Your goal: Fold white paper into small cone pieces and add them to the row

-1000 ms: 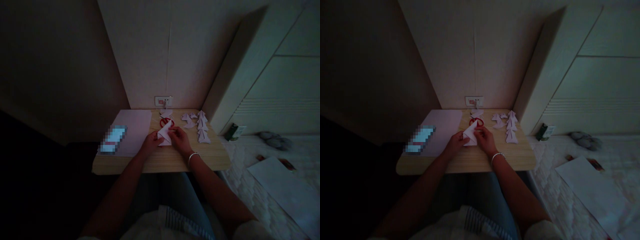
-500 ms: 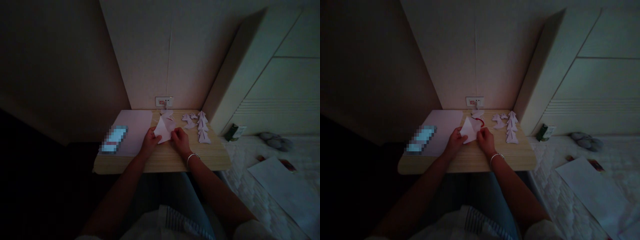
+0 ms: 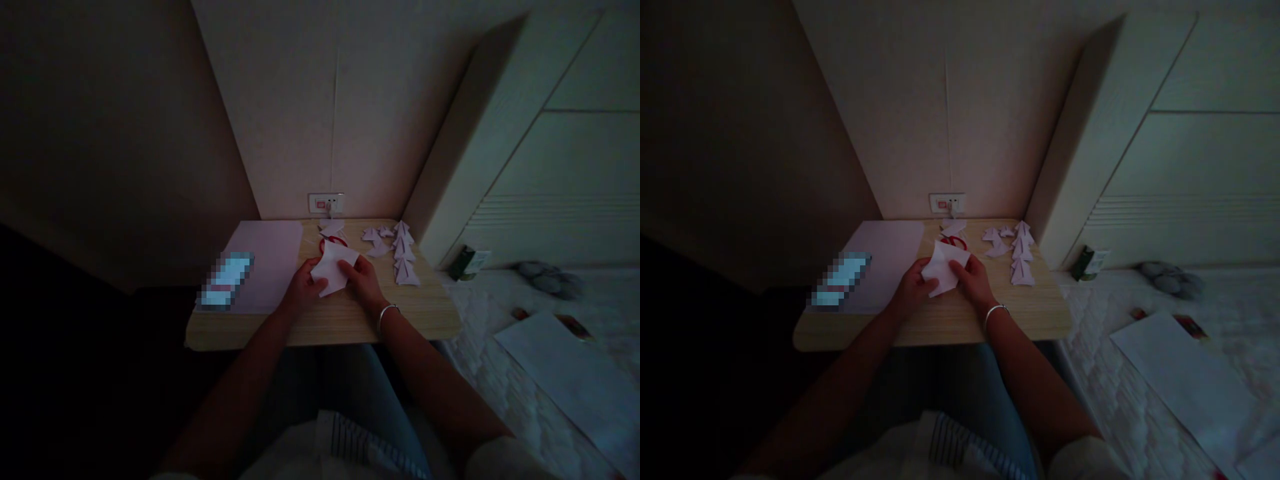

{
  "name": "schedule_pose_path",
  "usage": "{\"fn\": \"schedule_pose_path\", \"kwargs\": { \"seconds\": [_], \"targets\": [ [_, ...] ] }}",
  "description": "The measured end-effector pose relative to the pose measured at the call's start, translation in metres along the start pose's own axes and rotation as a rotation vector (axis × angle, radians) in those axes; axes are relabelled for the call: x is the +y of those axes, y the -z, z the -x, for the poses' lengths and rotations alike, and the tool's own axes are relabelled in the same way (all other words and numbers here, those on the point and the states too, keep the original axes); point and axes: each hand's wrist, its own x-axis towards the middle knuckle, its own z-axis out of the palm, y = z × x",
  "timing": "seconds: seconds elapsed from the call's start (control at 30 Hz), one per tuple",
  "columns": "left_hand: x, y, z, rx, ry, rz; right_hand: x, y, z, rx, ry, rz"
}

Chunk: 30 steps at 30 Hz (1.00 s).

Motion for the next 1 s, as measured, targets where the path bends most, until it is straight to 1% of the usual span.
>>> {"fn": "schedule_pose_path", "kwargs": {
  "seconds": [0.17, 0.23, 0.33, 0.43, 0.53, 0.7, 0.8, 0.9, 1.0],
  "targets": [
    [0.0016, -0.0025, 0.004, -0.028, 0.001, -0.071, 0.0037, 0.0022, -0.0003, 0.04, -0.051, -0.03],
    [0.0034, -0.0028, 0.0055, -0.036, -0.006, -0.117, 0.0047, 0.0029, -0.0003, 0.032, -0.059, -0.048],
    [0.0043, -0.0019, 0.0062, -0.034, -0.038, -0.191, 0.0036, 0.0036, 0.0005, 0.007, -0.018, -0.018],
    [0.0017, -0.0008, 0.0057, -0.023, -0.067, -0.254, 0.0005, 0.0037, 0.0017, 0.013, 0.037, 0.051],
    [-0.0017, -0.0009, 0.0052, 0.004, -0.053, -0.303, -0.002, 0.0031, 0.0029, -0.006, 0.049, 0.086],
    [-0.0025, -0.0016, 0.0045, 0.013, -0.02, -0.305, -0.0019, 0.0014, 0.004, -0.007, 0.035, 0.132],
    [-0.0002, -0.0013, 0.0031, 0.065, -0.038, -0.302, -0.0004, 0.0, 0.0039, -0.033, 0.035, 0.139],
    [0.0018, -0.0013, 0.0016, 0.12, -0.06, -0.272, 0.0024, -0.0007, 0.0031, -0.079, 0.07, 0.156],
    [0.0027, -0.0021, 0.0015, 0.117, -0.048, -0.217, 0.0058, -0.0001, 0.0024, -0.069, 0.111, 0.215]
  ]
}}
